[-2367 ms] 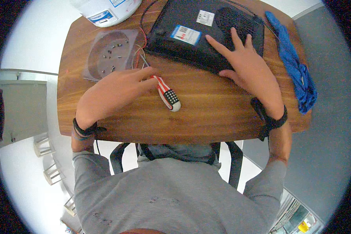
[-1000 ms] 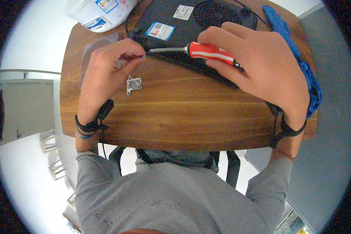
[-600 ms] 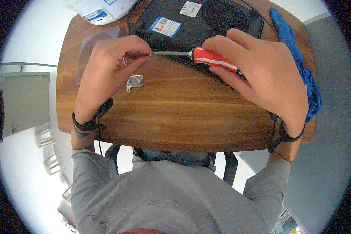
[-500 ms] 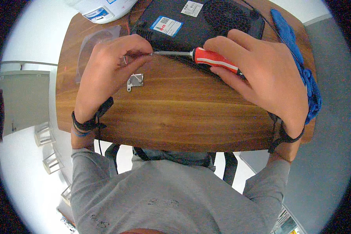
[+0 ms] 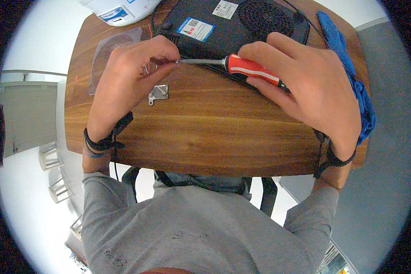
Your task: The person assembles a portable induction cooktop by placing the top panel onto the base, flipping the unit, and securing it with screws using a screwdriver. They handle screws from a plastic tray and tighten them into the bottom casing.
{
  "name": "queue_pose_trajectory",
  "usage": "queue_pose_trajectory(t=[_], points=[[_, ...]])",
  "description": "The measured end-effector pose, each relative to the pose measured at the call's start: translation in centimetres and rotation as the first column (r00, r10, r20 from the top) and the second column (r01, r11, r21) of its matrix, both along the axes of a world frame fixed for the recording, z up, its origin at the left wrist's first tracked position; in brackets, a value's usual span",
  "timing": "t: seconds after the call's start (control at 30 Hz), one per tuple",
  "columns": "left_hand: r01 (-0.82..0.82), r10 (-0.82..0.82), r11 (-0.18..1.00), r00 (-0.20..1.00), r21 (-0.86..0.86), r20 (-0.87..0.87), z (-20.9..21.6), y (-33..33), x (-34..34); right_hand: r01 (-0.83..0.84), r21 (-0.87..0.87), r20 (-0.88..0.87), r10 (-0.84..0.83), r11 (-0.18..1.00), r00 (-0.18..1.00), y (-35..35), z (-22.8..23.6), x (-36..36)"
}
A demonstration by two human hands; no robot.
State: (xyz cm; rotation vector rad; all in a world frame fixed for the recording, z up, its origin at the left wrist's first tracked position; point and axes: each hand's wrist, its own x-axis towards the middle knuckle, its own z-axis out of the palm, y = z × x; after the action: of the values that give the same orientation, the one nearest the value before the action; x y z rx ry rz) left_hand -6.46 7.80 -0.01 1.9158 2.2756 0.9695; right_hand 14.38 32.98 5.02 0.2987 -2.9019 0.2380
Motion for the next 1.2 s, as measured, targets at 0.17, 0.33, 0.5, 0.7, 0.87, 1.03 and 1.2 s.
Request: queue_pose_trajectory(t=[0.17, 0.33, 0.5, 0.7, 0.87, 1.03, 1.2], points=[[-0.008, 0.008, 1.000, 1.000, -0.005, -0.006, -0.02, 0.01, 0.09, 0.010, -0.002, 0.000, -0.010, 1.000, 1.000, 0.02, 0.04, 0.07], [0.028, -0.027, 0.999, 0.999, 0.033, -0.032, -0.06, -0.06, -0.02, 0.000, -0.004, 0.007, 0.000, 1.000, 1.000, 0.02, 0.11, 0.01], [0.032, -0.032, 0.999, 0.998, 0.007, -0.057, 0.26, 0.00, -0.12, -0.002, 0.008, 0.004, 0.002, 1.000, 1.000, 0.12, 0.06, 0.01], [-0.019, 0.021, 0.999, 0.998, 0.028, -0.063, -0.21, 0.06, 0.23, -0.017, 0.017, 0.012, 0.017, 1.000, 1.000, 0.21, 0.06, -0.19], [-0.003, 0.002, 1.000, 0.991, -0.010, -0.136, -0.19, 0.11, 0.38, -0.050, -0.025, 0.010, 0.050, 0.998, 0.999, 0.47, -0.36, -0.30], [0.002, -0.002, 1.000, 0.988, -0.002, -0.153, -0.41, 0.20, 0.35, -0.049, -0.024, 0.021, 0.049, 0.999, 0.999, 0.48, -0.30, -0.41], [-0.008, 0.009, 1.000, 0.986, 0.005, -0.167, -0.36, 0.26, 0.60, -0.038, -0.037, 0.022, 0.039, 0.999, 0.999, 0.57, -0.35, -0.42]])
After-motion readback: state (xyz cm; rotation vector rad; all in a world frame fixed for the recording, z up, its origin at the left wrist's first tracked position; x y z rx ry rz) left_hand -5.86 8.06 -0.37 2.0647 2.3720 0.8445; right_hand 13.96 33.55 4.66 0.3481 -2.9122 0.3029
